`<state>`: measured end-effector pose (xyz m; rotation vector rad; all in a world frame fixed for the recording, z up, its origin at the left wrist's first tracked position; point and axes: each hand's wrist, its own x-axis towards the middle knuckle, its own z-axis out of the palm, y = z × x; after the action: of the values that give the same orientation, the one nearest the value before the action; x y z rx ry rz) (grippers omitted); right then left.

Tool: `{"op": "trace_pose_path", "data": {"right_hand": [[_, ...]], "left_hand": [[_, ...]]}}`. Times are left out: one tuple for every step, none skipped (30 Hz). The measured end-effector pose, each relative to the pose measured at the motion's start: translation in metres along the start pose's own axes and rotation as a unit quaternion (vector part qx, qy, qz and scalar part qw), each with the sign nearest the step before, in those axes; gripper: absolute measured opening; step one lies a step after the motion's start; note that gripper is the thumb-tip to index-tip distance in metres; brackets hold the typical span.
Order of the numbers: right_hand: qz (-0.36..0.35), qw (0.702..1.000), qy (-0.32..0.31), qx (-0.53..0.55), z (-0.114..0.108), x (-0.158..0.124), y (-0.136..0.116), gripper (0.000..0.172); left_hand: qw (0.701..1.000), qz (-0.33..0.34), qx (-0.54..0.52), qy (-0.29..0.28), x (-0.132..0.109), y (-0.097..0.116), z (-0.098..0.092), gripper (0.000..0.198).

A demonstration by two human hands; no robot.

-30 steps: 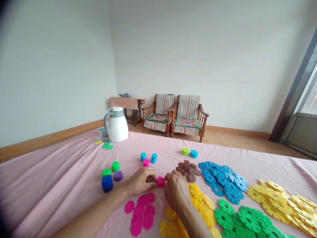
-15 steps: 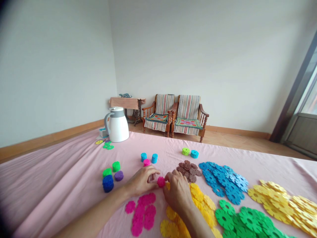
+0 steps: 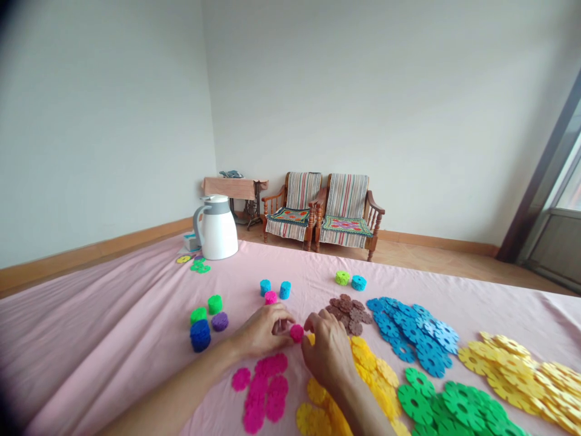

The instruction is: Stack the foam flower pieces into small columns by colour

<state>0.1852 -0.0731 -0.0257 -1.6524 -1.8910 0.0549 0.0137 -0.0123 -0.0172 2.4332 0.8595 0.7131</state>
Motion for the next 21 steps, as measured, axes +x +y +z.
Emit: {"op": "trace_pose_path", "data": {"right_hand": [[-0.008, 1.000, -0.002, 0.011, -0.002, 0.000, -0.002, 0.010], [-0.017, 0.999, -0.018, 0.028, -0.004, -0.001, -0.005, 0.011], [-0.027, 0.997, -0.046, 0.050, -0.006, -0.002, -0.009, 0.013], [-0.037, 0.993, -0.081, 0.074, -0.007, -0.003, -0.013, 0.015], [-0.047, 0.987, -0.121, 0.096, -0.009, -0.004, -0.017, 0.017], [-0.055, 0.981, -0.149, 0.113, -0.011, -0.006, -0.021, 0.020], [-0.058, 0.977, -0.166, 0.121, -0.012, -0.007, -0.025, 0.023], [-0.060, 0.974, -0.178, 0.127, -0.013, -0.008, -0.028, 0.027], [-0.061, 0.972, -0.185, 0.129, -0.014, -0.009, -0.031, 0.030], [-0.061, 0.971, -0.191, 0.130, -0.015, -0.009, -0.033, 0.032], [-0.061, 0.970, -0.197, 0.131, -0.015, -0.009, -0.034, 0.032], [-0.062, 0.969, -0.201, 0.131, -0.016, -0.009, -0.034, 0.031], [-0.064, 0.968, -0.203, 0.129, -0.016, -0.010, -0.035, 0.030], [-0.068, 0.968, -0.205, 0.127, -0.016, -0.010, -0.035, 0.029], [-0.071, 0.969, -0.203, 0.124, -0.016, -0.010, -0.035, 0.028], [-0.074, 0.970, -0.199, 0.120, -0.015, -0.010, -0.035, 0.027], [-0.076, 0.971, -0.193, 0.114, -0.014, -0.010, -0.034, 0.026], [-0.076, 0.973, -0.188, 0.108, -0.013, -0.011, -0.034, 0.024], [-0.074, 0.975, -0.184, 0.103, -0.012, -0.011, -0.034, 0.022], [-0.072, 0.976, -0.181, 0.100, -0.011, -0.011, -0.034, 0.022], [-0.069, 0.976, -0.181, 0.103, -0.010, -0.010, -0.034, 0.023]], "left_hand": [[1.000, -0.005, -0.013, -0.004, 0.000, -0.001, -0.001, 0.021], [1.000, -0.012, -0.025, -0.007, 0.001, -0.003, -0.003, 0.023], [0.999, -0.022, -0.034, -0.007, 0.002, -0.005, -0.003, 0.023], [0.999, -0.033, -0.039, -0.004, 0.002, -0.007, -0.004, 0.023], [0.998, -0.042, -0.042, 0.003, 0.003, -0.009, -0.004, 0.023], [0.998, -0.049, -0.043, 0.011, 0.003, -0.011, -0.003, 0.023], [0.997, -0.053, -0.044, 0.018, 0.003, -0.013, -0.003, 0.023], [0.997, -0.054, -0.046, 0.022, 0.004, -0.015, -0.002, 0.023], [0.997, -0.052, -0.048, 0.023, 0.004, -0.016, -0.001, 0.022], [0.997, -0.049, -0.050, 0.021, 0.004, -0.016, 0.000, 0.022], [0.997, -0.046, -0.052, 0.017, 0.004, -0.016, 0.000, 0.022], [0.998, -0.044, -0.052, 0.013, 0.004, -0.016, 0.000, 0.022], [0.998, -0.044, -0.053, 0.011, 0.004, -0.015, 0.000, 0.021], [0.997, -0.046, -0.053, 0.009, 0.004, -0.014, -0.001, 0.021], [0.997, -0.049, -0.054, 0.008, 0.003, -0.013, -0.001, 0.020], [0.997, -0.052, -0.055, 0.006, 0.003, -0.012, -0.002, 0.019], [0.997, -0.054, -0.055, 0.005, 0.003, -0.012, -0.003, 0.019], [0.997, -0.056, -0.056, 0.005, 0.003, -0.011, -0.003, 0.019], [0.997, -0.055, -0.057, 0.005, 0.003, -0.011, -0.004, 0.019], [0.997, -0.054, -0.058, 0.005, 0.003, -0.011, -0.004, 0.019], [0.997, -0.052, -0.059, 0.006, 0.003, -0.011, -0.003, 0.019]]}}
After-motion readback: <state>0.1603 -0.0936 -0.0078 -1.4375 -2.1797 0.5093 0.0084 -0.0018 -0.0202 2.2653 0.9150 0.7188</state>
